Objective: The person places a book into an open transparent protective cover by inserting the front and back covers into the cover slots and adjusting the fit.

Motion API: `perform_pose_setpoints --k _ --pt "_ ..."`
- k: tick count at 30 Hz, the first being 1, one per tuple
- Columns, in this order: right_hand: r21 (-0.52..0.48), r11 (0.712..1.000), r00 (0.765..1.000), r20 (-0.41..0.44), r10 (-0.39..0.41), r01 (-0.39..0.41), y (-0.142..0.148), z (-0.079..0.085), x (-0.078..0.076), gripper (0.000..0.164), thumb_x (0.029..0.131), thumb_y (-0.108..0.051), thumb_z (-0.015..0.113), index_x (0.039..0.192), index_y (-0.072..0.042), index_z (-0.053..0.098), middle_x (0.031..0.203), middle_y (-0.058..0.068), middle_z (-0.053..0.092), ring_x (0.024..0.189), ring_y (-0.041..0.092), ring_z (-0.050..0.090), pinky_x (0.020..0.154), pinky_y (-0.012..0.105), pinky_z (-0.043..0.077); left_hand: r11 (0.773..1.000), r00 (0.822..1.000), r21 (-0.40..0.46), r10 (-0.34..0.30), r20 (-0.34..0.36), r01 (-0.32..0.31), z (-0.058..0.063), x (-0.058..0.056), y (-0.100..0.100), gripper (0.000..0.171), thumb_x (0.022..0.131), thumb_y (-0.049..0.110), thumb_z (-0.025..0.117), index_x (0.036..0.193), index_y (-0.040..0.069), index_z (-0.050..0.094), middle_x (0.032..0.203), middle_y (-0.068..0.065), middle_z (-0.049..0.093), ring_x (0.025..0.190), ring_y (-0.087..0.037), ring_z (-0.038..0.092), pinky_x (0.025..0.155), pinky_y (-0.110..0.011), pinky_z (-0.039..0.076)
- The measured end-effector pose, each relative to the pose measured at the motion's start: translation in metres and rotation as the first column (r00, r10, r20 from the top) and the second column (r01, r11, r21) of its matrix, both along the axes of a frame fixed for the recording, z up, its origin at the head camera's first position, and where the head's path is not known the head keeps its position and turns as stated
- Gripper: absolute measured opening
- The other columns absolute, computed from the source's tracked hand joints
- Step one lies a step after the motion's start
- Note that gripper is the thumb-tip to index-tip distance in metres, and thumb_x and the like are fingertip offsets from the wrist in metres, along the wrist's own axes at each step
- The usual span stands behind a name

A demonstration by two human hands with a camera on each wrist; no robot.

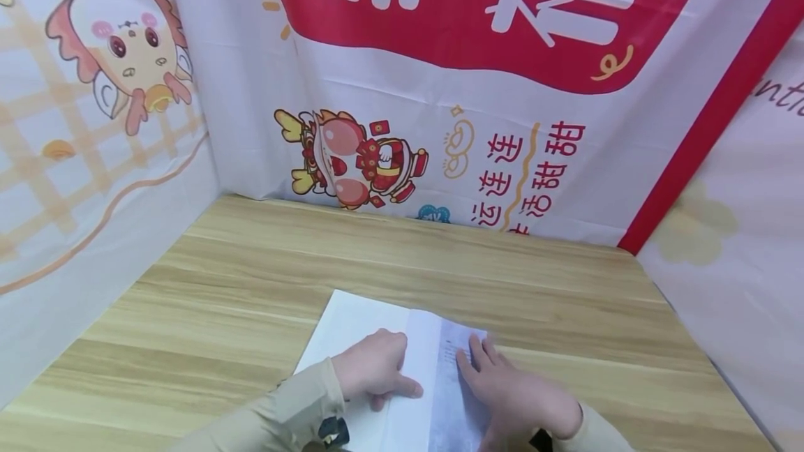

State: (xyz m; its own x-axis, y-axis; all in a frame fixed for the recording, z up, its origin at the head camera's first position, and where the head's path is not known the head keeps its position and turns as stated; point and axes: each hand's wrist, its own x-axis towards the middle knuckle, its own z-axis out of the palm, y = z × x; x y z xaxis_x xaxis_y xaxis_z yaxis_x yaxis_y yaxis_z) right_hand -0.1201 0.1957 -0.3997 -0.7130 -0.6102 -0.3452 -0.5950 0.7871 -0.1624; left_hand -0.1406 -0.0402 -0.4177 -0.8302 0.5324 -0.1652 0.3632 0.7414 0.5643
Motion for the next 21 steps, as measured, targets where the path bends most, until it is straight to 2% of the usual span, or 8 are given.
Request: perform_pose_setpoints --k 6,14,16,18,21 --pt "0.004 0.999 0.998 -0.060 0.036 -0.036 -0.002 -0.004 0.001 0.128 0.053 -0.067 0.078 0.143 0.010 0.028 0.143 0.041 0.015 0.131 0.057 0.012 0.104 0.054 0.027 1.000 1.000 0.014 -0.015 -0.010 0.015 0.001 0.001 0.002 0.042 0.077 0.035 0.077 0.053 0.011 0.051 0.036 0.003 0.047 0.030 -0.009 0.050 0.037 -0.019 0.042" --pt "0.008 0.999 0.997 -0.059 0.045 -0.044 -0.005 -0.003 0.000 0.129 0.052 -0.065 0.080 0.143 0.011 0.028 0.145 0.039 0.014 0.130 0.058 0.013 0.103 0.055 0.027 0.997 0.999 0.066 -0.037 0.007 0.036 -0.001 -0.002 0.000 0.043 0.077 0.033 0.077 0.051 0.009 0.053 0.037 0.005 0.048 0.031 -0.008 0.051 0.036 -0.019 0.041" --pt "-0.017 0.999 0.997 -0.063 0.036 -0.037 -0.003 -0.002 -0.003 0.126 0.053 -0.065 0.079 0.142 0.010 0.031 0.145 0.037 0.017 0.129 0.058 0.016 0.103 0.054 0.028 0.996 0.999 0.077 -0.040 0.023 0.038 0.000 -0.002 -0.001 0.043 0.077 0.033 0.077 0.051 0.008 0.053 0.038 0.004 0.048 0.032 -0.009 0.052 0.038 -0.019 0.043" --pt "-0.079 0.997 0.998 -0.057 0.008 -0.012 0.001 -0.001 -0.009 0.116 0.059 -0.064 0.076 0.140 0.008 0.037 0.145 0.033 0.024 0.131 0.053 0.023 0.104 0.052 0.028 0.995 0.998 0.094 -0.037 0.050 0.032 0.001 -0.003 -0.001 0.042 0.077 0.032 0.077 0.052 0.007 0.054 0.038 0.003 0.050 0.033 -0.010 0.053 0.040 -0.019 0.044" --pt "-0.233 0.972 0.997 -0.062 -0.049 0.034 0.010 -0.001 -0.025 0.088 0.071 -0.054 0.074 0.131 0.006 0.049 0.134 0.024 0.046 0.122 0.040 0.044 0.100 0.048 0.037 0.995 0.996 0.103 -0.029 0.079 0.021 0.003 -0.002 -0.002 0.041 0.077 0.031 0.078 0.053 0.006 0.054 0.040 0.001 0.051 0.034 -0.011 0.054 0.042 -0.019 0.046"
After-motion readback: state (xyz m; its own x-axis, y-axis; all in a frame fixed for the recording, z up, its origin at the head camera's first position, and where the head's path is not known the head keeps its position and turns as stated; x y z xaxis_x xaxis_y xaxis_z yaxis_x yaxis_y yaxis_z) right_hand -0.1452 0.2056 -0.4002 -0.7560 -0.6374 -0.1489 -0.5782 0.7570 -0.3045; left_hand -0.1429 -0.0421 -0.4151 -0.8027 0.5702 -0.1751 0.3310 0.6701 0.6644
